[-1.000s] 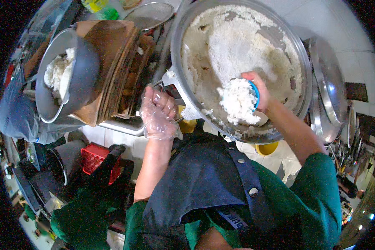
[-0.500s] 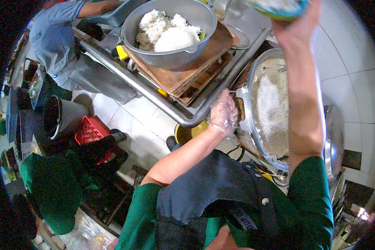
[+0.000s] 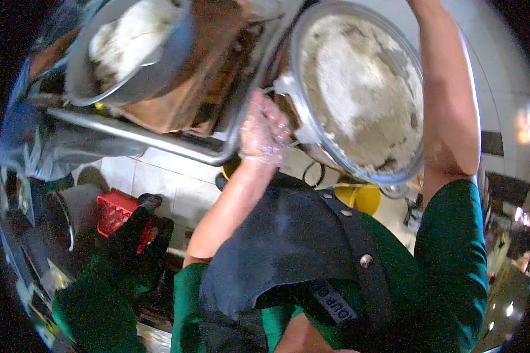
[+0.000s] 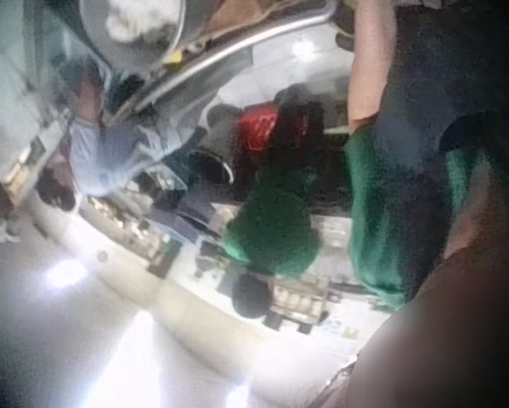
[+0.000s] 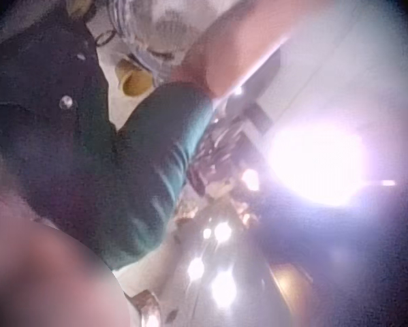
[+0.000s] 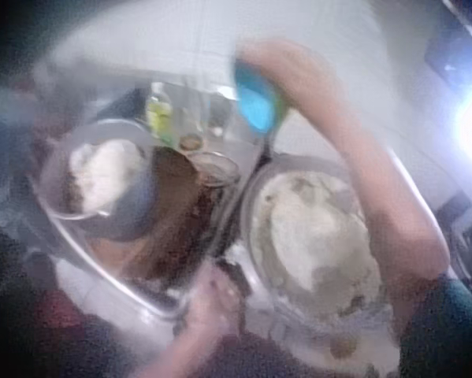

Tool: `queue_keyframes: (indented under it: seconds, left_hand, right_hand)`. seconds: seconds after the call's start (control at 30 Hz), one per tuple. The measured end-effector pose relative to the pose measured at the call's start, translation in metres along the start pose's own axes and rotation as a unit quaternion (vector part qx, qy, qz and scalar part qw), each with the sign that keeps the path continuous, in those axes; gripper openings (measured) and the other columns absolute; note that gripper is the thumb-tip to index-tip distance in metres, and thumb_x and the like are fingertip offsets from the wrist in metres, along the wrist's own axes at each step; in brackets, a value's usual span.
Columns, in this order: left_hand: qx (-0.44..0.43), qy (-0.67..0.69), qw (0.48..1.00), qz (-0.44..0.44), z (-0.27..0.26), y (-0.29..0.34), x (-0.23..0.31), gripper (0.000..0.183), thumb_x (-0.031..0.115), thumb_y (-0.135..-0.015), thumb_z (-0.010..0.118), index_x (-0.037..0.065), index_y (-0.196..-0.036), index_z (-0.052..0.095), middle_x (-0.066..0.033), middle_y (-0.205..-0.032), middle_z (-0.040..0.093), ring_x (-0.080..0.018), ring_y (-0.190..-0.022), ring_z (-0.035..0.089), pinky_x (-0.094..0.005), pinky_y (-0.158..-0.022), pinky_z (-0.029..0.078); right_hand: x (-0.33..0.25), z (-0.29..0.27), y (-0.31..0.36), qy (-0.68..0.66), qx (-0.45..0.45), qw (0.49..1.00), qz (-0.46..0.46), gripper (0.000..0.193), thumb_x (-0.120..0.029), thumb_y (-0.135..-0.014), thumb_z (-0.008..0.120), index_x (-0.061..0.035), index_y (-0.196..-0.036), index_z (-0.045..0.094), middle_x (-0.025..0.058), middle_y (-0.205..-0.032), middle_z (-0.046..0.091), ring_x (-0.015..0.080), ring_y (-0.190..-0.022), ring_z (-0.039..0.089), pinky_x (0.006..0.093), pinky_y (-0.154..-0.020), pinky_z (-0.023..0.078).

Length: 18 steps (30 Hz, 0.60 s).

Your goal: The person scoops cooked rice from a large metal pot into a smaller bowl using a plastic scoop. They then walk to a counter and place the bowl of rice on a plate.

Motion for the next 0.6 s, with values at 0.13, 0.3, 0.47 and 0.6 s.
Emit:
queue_keyframes:
  seconds: [0.13,0.3,0.47,0.6]
  left_hand:
    - [-0.018,-0.02,1.0,-0.011,0.008,0.001,0.0,0.037,0.042,-0.093,0.048,0.018,-0.067,0.035,0.0041,-0.056,0.028,-0.0096,-0.046,0.029,-0.0234,-0.04,0.022]
    - [0.03,-0.059,0.998,0.017,0.014,0.002,0.006,0.039,0.04,-0.095,0.044,0.017,-0.065,0.032,0.0038,-0.054,0.025,-0.0099,-0.045,0.024,-0.0239,-0.038,0.019]
    - [0.124,-0.084,0.987,0.053,0.007,0.003,0.009,0.039,0.034,-0.097,0.039,0.018,-0.061,0.032,0.0058,-0.049,0.022,-0.0075,-0.038,0.018,-0.0232,-0.031,0.013]
    - [0.091,-0.07,0.993,0.039,0.015,0.0,0.007,0.042,0.039,-0.094,0.045,0.018,-0.061,0.031,0.005,-0.051,0.022,-0.009,-0.042,0.021,-0.0249,-0.036,0.016]
  right_hand:
    - [0.163,-0.034,0.139,0.111,-0.138,0.961,0.213,0.054,-0.057,-0.078,0.054,-0.0088,-0.101,0.062,0.0085,-0.096,0.064,0.0262,-0.091,0.06,0.0419,-0.083,0.046]
    - [0.251,0.007,0.25,0.366,-0.276,0.867,0.195,0.055,-0.061,-0.076,0.054,-0.0106,-0.095,0.063,0.0134,-0.085,0.064,0.0281,-0.085,0.061,0.0408,-0.08,0.045]
    - [0.26,0.054,0.227,0.39,-0.243,0.884,0.086,0.05,-0.055,-0.072,0.06,-0.009,-0.091,0.063,0.0127,-0.088,0.064,0.0279,-0.086,0.061,0.041,-0.078,0.044]
    - [0.233,0.089,0.258,0.374,-0.344,0.858,0.074,0.048,-0.053,-0.07,0.063,-0.0088,-0.09,0.063,0.0111,-0.086,0.063,0.0266,-0.085,0.06,0.0408,-0.077,0.043]
Point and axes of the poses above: each hand's wrist, its own y-axis away from the middle knuckle, its own z-axis out of the palm, x = y × z, the point moved 9 cm from there along -y, towards the middle knuckle
